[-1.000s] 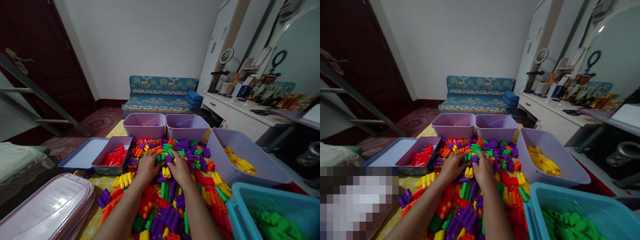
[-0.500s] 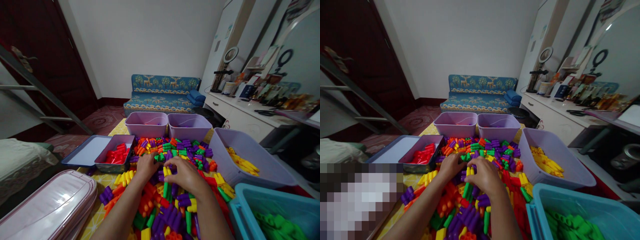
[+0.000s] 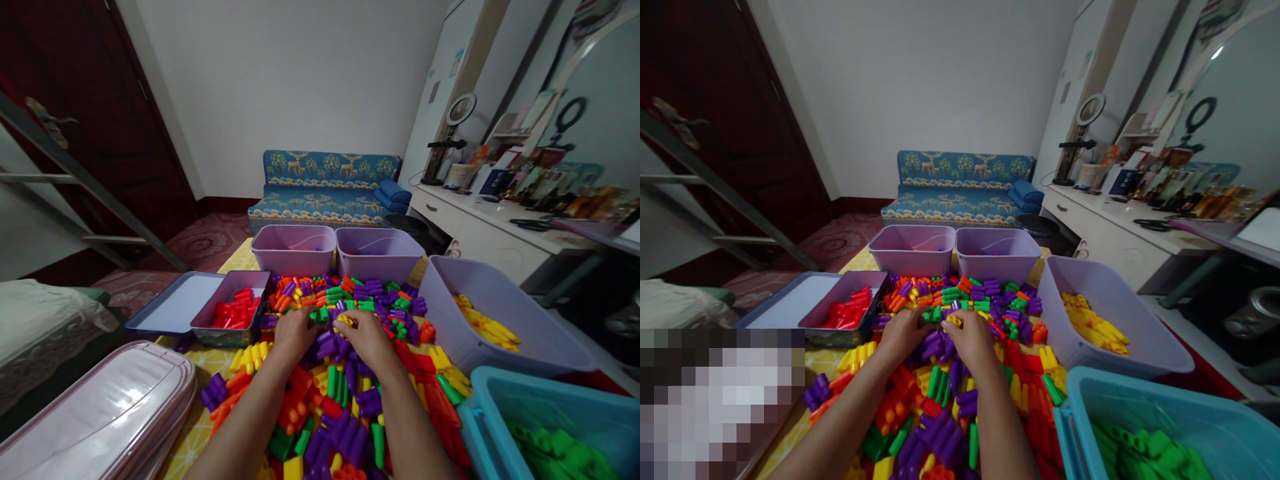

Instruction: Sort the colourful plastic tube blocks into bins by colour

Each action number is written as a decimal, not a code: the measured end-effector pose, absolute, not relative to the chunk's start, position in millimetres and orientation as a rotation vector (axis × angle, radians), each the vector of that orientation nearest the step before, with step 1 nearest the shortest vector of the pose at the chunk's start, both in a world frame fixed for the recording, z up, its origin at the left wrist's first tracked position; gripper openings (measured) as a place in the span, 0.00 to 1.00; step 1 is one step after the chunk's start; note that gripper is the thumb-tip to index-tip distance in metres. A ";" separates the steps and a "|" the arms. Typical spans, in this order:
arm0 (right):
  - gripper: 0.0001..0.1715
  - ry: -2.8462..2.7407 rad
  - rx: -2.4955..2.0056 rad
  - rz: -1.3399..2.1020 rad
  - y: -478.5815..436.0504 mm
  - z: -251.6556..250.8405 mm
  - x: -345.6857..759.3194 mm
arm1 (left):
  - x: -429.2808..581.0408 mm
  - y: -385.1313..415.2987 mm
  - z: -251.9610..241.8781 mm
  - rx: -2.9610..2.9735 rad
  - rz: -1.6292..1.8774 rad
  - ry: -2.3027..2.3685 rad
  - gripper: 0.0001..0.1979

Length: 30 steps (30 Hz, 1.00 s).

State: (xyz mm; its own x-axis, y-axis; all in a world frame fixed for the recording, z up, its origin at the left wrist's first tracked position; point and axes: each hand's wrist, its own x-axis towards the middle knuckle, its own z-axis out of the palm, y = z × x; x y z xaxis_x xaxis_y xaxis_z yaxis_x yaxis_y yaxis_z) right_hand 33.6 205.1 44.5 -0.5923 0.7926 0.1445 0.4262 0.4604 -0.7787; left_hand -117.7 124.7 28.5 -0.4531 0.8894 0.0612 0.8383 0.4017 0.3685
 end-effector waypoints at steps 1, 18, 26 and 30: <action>0.09 -2.200 -0.986 1.010 209.3 44.6 37.3 | -117.7 124.6 28.5 1.551 0.522 2.511 0.22; 0.20 -1.661 -1.013 1.225 223.6 37.6 38.7 | -115.9 130.0 24.1 1.655 0.881 2.469 0.10; 0.30 -2.445 -1.129 0.570 205.6 27.3 26.8 | -111.4 128.5 26.1 1.728 0.827 2.286 0.27; 0.24 -2.495 -1.164 0.543 202.6 28.0 22.9 | -109.9 128.2 23.7 1.837 0.846 2.156 0.31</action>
